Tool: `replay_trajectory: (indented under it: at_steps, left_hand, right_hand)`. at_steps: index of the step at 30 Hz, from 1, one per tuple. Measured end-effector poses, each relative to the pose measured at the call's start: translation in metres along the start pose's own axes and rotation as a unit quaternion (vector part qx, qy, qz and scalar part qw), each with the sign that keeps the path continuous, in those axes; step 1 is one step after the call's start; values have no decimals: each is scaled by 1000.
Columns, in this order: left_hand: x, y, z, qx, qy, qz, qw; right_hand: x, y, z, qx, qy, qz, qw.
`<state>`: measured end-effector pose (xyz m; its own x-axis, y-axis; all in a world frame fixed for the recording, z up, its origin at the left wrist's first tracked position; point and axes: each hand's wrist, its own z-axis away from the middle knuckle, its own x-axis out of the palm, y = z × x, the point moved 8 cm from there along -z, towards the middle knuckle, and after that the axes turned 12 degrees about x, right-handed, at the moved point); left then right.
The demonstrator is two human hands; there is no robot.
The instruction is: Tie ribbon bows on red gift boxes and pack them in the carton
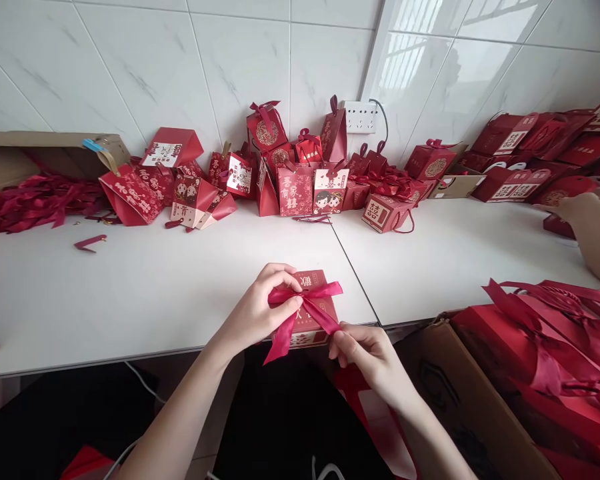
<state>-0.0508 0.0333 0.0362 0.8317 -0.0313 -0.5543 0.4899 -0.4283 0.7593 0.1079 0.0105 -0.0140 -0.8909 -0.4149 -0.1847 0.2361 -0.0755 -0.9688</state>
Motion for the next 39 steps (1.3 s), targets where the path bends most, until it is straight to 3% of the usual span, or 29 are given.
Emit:
replay_trajectory:
  at_steps: [4, 8, 10, 16, 23, 30, 39]
  left_hand:
    - [-2, -1, -3, 5, 0, 30, 1000]
    - [-4, -3, -6, 7, 4, 41, 999]
    - [-4, -2, -7, 11, 0, 27, 1000]
    - [-1, 0, -6, 8, -7, 25, 1000]
    - [2, -1, -1, -2, -2, 25, 1000]
    - [2, -1, -2, -4, 5, 34, 999]
    - [7, -4, -1, -9, 2, 19, 1000]
  right_hand:
    - [1, -5, 9, 2, -14, 69, 998]
    - [32, -4, 28, 53, -177, 119, 976]
    - [51, -4, 32, 60, -225, 98, 968]
    - [82, -7, 3, 42, -149, -55, 986]
    - [89, -12, -10, 68, -124, -108, 984]
    - [79, -15, -6, 20, -93, -40, 995]
    - [63, -14, 7, -1, -109, 71, 991]
